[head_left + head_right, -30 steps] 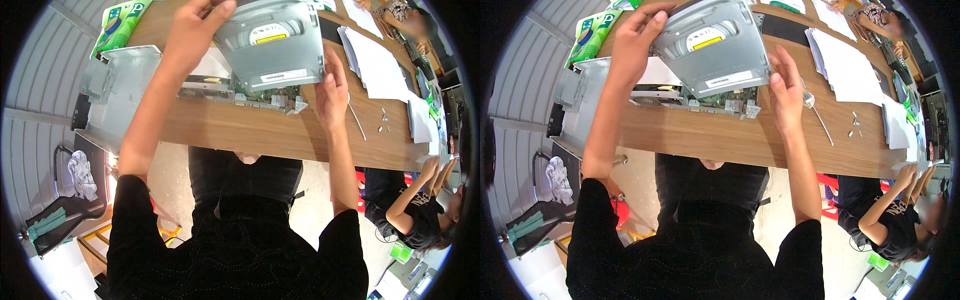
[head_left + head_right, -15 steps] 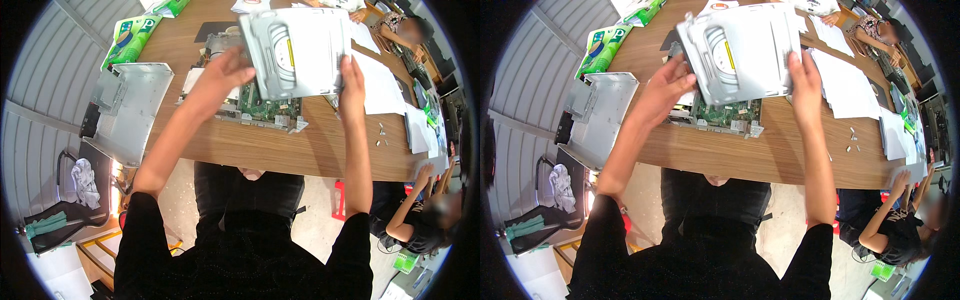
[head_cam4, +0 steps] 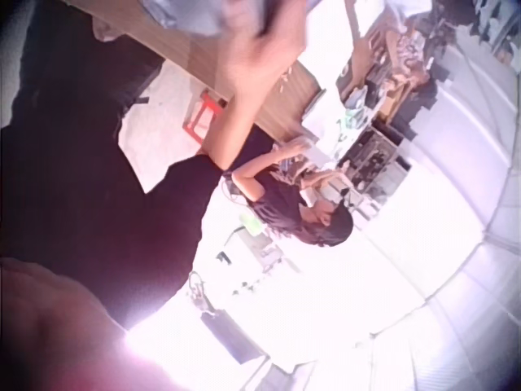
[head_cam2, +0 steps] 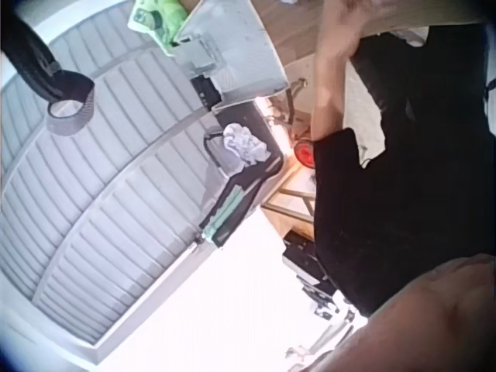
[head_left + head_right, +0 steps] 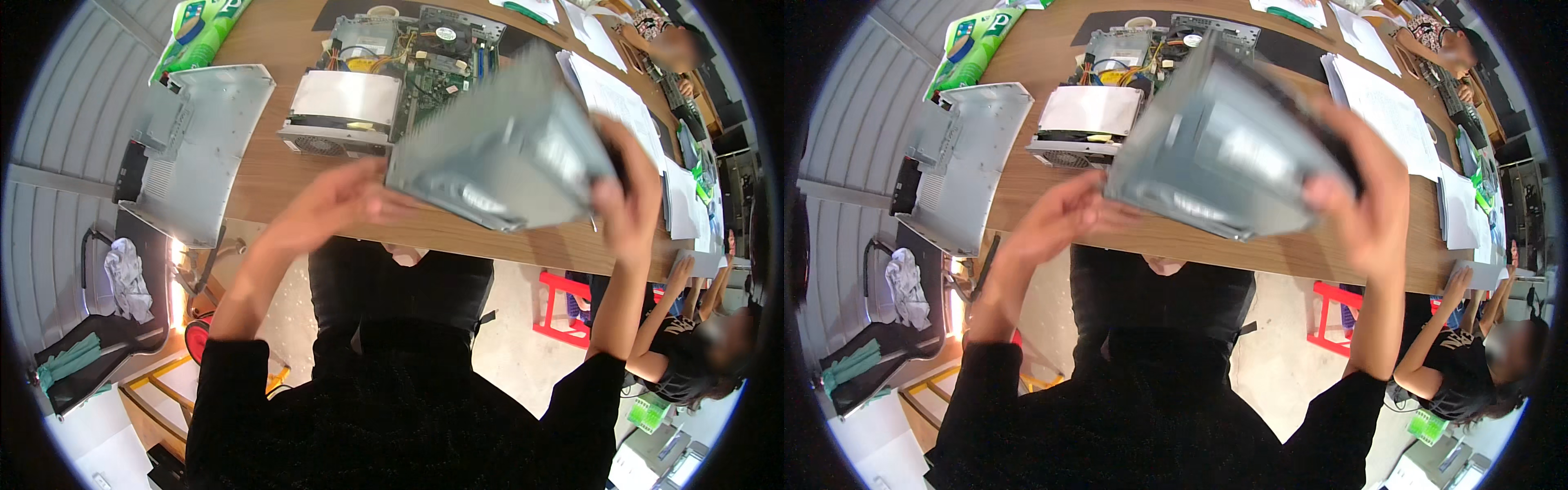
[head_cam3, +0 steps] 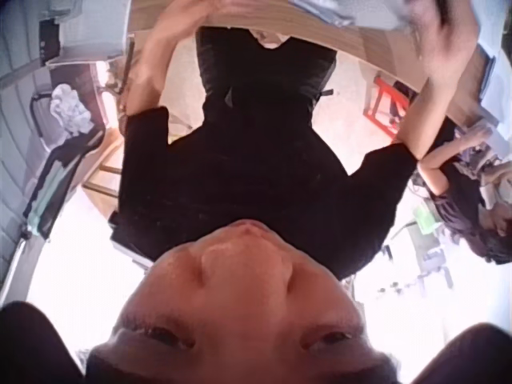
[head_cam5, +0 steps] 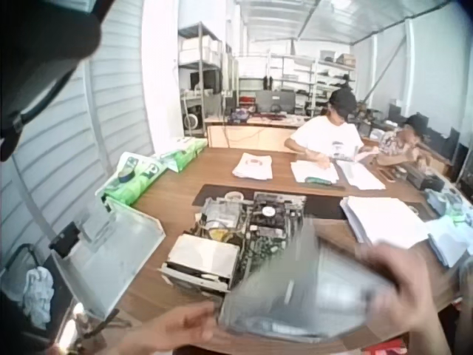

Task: The person uses a screwdriver to remove a screw from a computer motherboard, then lifts the optical drive and its metal mounting bracket out of the computer case by hand.

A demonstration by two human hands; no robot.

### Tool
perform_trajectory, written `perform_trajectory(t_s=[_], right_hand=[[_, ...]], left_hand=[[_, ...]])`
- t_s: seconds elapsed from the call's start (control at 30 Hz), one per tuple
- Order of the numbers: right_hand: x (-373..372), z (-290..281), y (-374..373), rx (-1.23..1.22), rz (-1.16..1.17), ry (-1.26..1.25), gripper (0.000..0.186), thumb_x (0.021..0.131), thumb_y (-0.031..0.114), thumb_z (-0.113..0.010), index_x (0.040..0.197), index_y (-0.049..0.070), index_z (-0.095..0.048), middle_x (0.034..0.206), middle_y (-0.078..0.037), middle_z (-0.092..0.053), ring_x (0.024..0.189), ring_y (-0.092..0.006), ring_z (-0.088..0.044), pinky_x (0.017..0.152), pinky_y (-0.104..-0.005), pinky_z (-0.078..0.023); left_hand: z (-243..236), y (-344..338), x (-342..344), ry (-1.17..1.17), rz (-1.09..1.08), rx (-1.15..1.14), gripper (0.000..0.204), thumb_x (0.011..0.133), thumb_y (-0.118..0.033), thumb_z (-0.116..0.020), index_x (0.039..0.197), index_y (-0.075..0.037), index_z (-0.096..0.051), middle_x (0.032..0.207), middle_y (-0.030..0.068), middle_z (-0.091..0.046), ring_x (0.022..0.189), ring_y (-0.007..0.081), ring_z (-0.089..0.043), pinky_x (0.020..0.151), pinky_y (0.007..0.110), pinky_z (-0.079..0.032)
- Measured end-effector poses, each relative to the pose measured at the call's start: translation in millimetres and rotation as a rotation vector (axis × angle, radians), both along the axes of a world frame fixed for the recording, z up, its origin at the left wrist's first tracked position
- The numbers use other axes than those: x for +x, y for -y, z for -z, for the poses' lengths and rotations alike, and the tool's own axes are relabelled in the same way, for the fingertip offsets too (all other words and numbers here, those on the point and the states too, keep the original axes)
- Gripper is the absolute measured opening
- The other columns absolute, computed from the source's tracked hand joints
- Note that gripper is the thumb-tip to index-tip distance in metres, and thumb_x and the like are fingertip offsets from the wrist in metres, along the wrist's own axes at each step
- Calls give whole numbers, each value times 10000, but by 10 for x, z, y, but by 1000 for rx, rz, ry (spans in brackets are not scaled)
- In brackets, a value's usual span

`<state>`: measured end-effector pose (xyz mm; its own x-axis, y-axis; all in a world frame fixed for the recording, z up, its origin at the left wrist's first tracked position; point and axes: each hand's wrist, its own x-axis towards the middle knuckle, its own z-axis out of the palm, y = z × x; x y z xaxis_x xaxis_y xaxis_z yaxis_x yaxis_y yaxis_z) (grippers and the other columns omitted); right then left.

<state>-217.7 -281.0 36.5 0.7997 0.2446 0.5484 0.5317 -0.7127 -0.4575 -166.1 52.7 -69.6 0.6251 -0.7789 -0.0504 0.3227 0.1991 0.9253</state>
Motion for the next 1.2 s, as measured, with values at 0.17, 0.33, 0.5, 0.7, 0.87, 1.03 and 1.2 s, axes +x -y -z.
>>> perform_trajectory(t_s=[0.17,0.33,0.5,0.7,0.87,1.03,1.2], right_hand=[[-584,201,-349,-490,-209,199,578,819,519,-648,1078,1,-652,844,-97,-623,740,-224,-621,725,-378,-533],[-536,451,-398,-521,-229,226,560,783,478,-685,1073,0,-653,815,-80,-611,725,-194,-618,720,-348,-533],[-434,403,-411,-521,-203,280,568,769,490,-690,1043,-8,-668,798,-89,-634,712,-201,-631,725,-356,-528],[-485,297,-427,-464,-160,241,581,776,525,-696,988,-16,-672,773,-109,-647,699,-222,-640,719,-385,-539],[-459,362,-294,-309,-116,185,690,761,540,-707,1057,-78,-632,740,-154,-631,674,-279,-630,715,-449,-545],[-505,322,-240,-271,-101,244,682,777,532,-700,1058,-85,-625,746,-164,-632,662,-286,-628,719,-454,-544],[-539,311,-233,-229,-120,200,654,784,532,-698,1046,-64,-634,746,-151,-634,659,-269,-627,693,-423,-541]], left_hand=[[368,-16,-706,-218,-75,136,545,944,-111,-577,1406,50,-338,1213,177,-583,1102,242,-602,975,383,-490],[586,149,-808,-383,-255,115,576,942,-105,-579,1424,61,-311,1195,140,-581,1113,203,-574,976,363,-483],[441,148,-661,-186,-319,110,597,944,-109,-576,1447,41,-292,1203,141,-575,1119,180,-562,984,338,-456],[482,62,-679,-6,-273,223,696,840,-17,-679,1440,20,-330,1143,128,-612,1060,170,-598,959,323,-453],[512,102,-732,110,-477,257,692,782,-4,-729,1394,16,-406,1061,112,-645,992,165,-626,931,314,-465],[515,64,-713,218,-395,309,648,763,-61,-762,1340,22,-477,1066,120,-649,972,185,-632,907,324,-479],[379,7,-557,451,-279,383,627,753,-134,-782,1309,-6,-524,1184,151,-603,1039,254,-611,907,345,-482]])
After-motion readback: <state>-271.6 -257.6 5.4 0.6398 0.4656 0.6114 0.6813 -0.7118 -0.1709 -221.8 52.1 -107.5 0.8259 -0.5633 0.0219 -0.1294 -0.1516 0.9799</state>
